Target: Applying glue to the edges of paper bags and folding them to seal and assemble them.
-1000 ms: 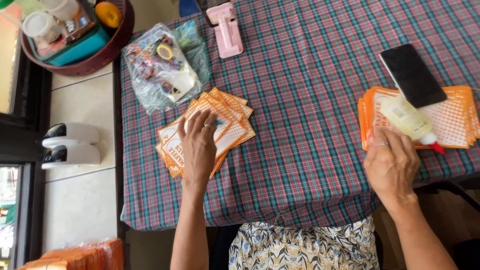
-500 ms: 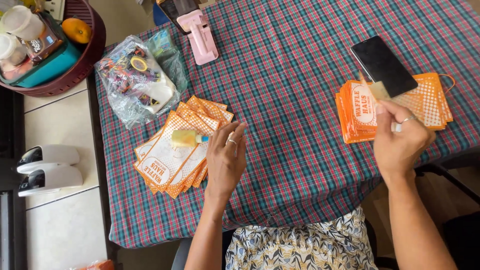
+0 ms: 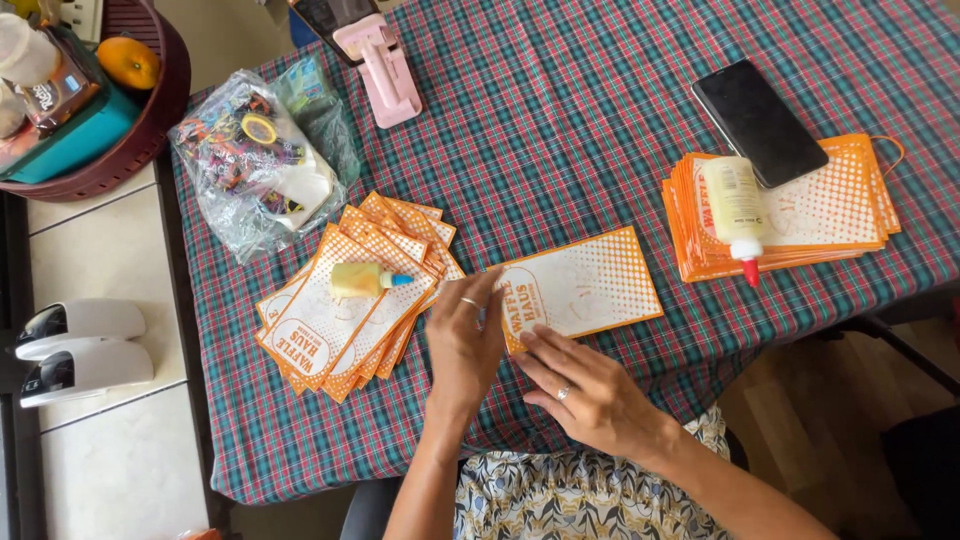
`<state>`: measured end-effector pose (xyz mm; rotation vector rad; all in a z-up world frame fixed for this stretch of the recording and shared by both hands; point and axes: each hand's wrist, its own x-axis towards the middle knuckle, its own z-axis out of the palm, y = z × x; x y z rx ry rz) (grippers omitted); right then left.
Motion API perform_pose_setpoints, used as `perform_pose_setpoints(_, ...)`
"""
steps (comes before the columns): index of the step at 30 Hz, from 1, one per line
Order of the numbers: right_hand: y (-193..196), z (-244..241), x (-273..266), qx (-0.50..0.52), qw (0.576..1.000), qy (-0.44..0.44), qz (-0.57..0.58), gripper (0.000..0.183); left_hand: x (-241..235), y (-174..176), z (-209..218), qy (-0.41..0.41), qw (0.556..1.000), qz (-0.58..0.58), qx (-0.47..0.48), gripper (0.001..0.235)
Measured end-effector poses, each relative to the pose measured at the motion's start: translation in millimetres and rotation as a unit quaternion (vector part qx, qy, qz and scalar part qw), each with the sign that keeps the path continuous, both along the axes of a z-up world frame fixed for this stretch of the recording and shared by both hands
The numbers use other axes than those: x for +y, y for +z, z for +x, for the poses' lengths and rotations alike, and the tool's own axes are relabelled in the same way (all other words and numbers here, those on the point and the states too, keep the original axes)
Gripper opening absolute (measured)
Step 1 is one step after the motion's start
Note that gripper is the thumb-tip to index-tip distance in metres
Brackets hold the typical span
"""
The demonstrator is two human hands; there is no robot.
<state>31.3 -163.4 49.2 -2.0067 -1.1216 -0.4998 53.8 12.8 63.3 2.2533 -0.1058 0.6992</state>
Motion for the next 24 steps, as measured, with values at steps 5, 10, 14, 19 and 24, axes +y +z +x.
perform_pose_setpoints(5, -2, 21, -53, 0.031, 0.989, -0.128, 0.059, 0.021, -33, -33, -11, -0.082, 0.994, 0.068, 0.016, 0.024)
perform_pose_setpoints(10, -12, 38, -107, 0.097, 0.962, -0.252, 0.034, 0.027, -57, -57, -19, -0.126, 0.980, 0.153, 0.002, 0.042)
perform_pose_setpoints(14, -15, 33, -117, 0.143, 0.953, -0.265, 0.013, 0.026, -58, -56, -16, -0.123, 0.978, 0.168, 0.024, 0.029)
perform_pose_setpoints(19, -17, 34, -118, 0.162, 0.950, -0.267, 0.007, 0.026, -51, -53, -5, -0.134, 0.977, 0.156, 0.053, 0.021)
perform_pose_setpoints(24, -33, 38, -116, 0.117, 0.962, -0.246, 0.015, 0.037, -41, -44, 13, -0.112, 0.981, 0.089, 0.133, 0.016)
